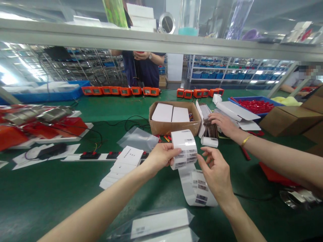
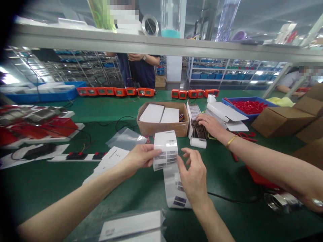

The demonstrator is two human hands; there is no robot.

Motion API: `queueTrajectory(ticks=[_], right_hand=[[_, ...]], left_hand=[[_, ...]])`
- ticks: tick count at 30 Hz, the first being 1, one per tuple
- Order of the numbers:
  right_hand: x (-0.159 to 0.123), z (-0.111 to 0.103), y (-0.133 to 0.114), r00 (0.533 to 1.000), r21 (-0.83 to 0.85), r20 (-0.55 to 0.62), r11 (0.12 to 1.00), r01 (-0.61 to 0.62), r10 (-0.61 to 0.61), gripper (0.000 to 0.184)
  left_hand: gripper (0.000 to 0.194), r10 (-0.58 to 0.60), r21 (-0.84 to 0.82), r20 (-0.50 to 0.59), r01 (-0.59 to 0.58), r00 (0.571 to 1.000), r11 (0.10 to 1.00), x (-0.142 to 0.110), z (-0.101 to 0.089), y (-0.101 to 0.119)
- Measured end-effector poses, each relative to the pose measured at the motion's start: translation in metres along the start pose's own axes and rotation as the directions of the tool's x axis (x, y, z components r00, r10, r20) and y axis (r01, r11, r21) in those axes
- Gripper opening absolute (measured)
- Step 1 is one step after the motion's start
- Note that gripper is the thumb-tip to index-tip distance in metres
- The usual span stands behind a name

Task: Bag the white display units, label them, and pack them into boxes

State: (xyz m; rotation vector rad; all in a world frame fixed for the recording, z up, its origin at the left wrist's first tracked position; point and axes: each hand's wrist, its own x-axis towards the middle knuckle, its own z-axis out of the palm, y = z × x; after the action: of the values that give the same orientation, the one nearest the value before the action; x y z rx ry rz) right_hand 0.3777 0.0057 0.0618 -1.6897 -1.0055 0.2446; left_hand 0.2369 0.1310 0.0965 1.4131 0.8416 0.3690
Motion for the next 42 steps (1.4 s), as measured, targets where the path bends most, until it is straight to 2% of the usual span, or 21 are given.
queueTrajectory(ticks=[1, 3, 5, 10, 15, 21, 30, 32, 35, 38, 42], right_hand=[[-0.001, 0.001, -0.003, 0.985, -0.107, -0.074, 0.983, 0.148, -0.157, 0.022], [-0.002, 0.004, -0.008, 0.91, -0.282, -0.083, 0.886, 0.369, -0.405, 0.018], [-0.002, 0.008, -0.01, 0.879, -0.338, -0.032, 0.833, 0.438, -0.475, 0.018], [0.001, 0.012, -0.008, 0.897, -0.349, 0.003, 0.84, 0.416, -0.443, 0.015], [0.004, 0.009, -0.009, 0.918, -0.311, 0.027, 0.87, 0.383, -0.395, 0.008], [0.005, 0.009, -0.012, 0.918, -0.285, 0.0, 0.879, 0.381, -0.398, 0.004], [-0.001, 0.015, -0.013, 0.865, -0.314, -0.073, 0.835, 0.452, -0.496, 0.007], [-0.001, 0.015, -0.013, 0.865, -0.321, -0.087, 0.836, 0.445, -0.494, 0.006], [0.0, 0.014, -0.012, 0.876, -0.348, -0.076, 0.836, 0.425, -0.477, 0.014], [0.0, 0.013, -0.012, 0.886, -0.358, -0.033, 0.833, 0.422, -0.463, 0.01], [-0.001, 0.014, -0.011, 0.874, -0.36, -0.054, 0.825, 0.435, -0.484, 0.009]], left_hand=[[0.019, 0.003, 0.011, 0.005, -0.003, 1.0, 1.0, 0.0, 0.003, 0.0], [0.018, 0.016, 0.028, 0.029, -0.017, 0.999, 0.999, 0.001, 0.007, 0.0], [0.019, 0.035, 0.036, 0.062, -0.037, 0.997, 0.999, 0.001, 0.01, 0.001], [0.024, 0.098, 0.049, 0.119, -0.104, 0.988, 0.993, -0.002, 0.013, -0.001], [0.024, 0.185, 0.058, 0.113, -0.193, 0.976, 0.98, -0.003, 0.013, -0.003], [0.022, 0.248, 0.048, 0.138, -0.257, 0.959, 0.965, 0.002, 0.012, -0.01], [0.018, 0.214, -0.001, 0.155, -0.217, 0.964, 0.976, 0.0, 0.015, -0.004], [0.018, 0.208, -0.008, 0.155, -0.209, 0.966, 0.978, 0.0, 0.015, -0.004], [0.016, 0.214, -0.017, 0.155, -0.214, 0.964, 0.977, 0.0, 0.015, -0.005], [0.015, 0.224, -0.017, 0.157, -0.225, 0.962, 0.974, 0.001, 0.014, -0.007], [0.013, 0.21, -0.015, 0.151, -0.21, 0.966, 0.978, 0.0, 0.016, -0.006]])
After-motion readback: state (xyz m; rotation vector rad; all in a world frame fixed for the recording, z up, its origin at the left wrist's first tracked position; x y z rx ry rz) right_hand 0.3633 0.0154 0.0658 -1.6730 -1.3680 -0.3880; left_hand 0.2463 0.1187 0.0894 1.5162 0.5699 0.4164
